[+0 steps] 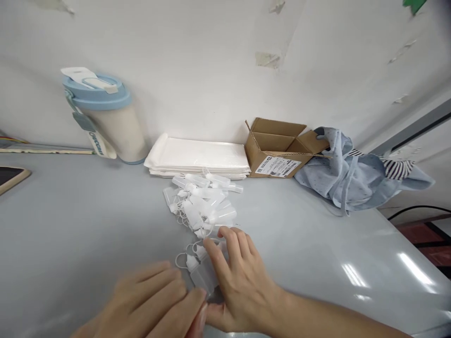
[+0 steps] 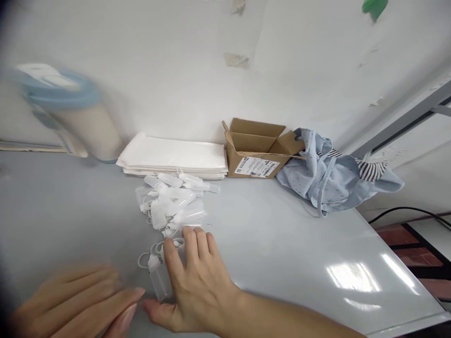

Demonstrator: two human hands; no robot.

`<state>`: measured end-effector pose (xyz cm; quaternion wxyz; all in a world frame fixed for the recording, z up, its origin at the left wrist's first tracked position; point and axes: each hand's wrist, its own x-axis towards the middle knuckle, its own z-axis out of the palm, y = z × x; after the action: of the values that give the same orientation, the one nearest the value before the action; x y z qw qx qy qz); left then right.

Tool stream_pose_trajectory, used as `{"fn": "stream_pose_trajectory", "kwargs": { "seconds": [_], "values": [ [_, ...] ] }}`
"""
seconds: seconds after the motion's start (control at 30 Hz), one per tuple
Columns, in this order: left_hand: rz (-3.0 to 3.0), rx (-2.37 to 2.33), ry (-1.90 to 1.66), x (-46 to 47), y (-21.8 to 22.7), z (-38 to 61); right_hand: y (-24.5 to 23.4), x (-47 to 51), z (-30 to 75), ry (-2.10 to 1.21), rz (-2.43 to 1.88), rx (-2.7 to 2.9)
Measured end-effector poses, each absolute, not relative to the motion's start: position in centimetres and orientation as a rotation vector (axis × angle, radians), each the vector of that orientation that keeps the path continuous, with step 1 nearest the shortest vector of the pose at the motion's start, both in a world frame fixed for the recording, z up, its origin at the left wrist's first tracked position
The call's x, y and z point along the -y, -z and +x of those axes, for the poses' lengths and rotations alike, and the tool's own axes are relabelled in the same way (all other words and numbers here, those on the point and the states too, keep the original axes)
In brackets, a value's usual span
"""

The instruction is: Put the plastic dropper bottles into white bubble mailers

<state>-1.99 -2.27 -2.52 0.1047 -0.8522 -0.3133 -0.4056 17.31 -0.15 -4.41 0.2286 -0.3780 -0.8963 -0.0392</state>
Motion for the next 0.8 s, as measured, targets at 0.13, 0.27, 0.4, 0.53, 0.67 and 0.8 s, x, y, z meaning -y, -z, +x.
{"fn": "stream_pose_trajectory", "kwargs": {
  "seconds": [0.13,0.27,0.4,0.53,0.67,0.8],
  "values": [
    [-2.492,0.967,1.152,1.6,1.5,-2.1,4.5,0.0,17.5,0.106,-1.031,2.436],
    [-2.533,0.904,1.221,0.6,0.9,-1.8,4.1,-0.1,18.0,0.063,-1.037,2.407],
    [-2.525,0.874,1.194,-0.1,0.7,-1.8,3.2,-1.0,19.2,-0.033,-1.024,2.361],
    [-2.537,0.932,1.208,-0.6,0.9,-2.0,0.9,-5.2,20.9,-0.077,-1.078,2.354],
    [-2.532,0.952,1.257,-0.9,1.4,-1.8,-2.5,-12.6,20.6,-0.133,-1.103,2.486],
    [-2.513,0.929,1.284,-1.1,1.4,-1.7,-4.5,-19.1,18.2,-0.216,-1.175,2.737]
  ]
}}
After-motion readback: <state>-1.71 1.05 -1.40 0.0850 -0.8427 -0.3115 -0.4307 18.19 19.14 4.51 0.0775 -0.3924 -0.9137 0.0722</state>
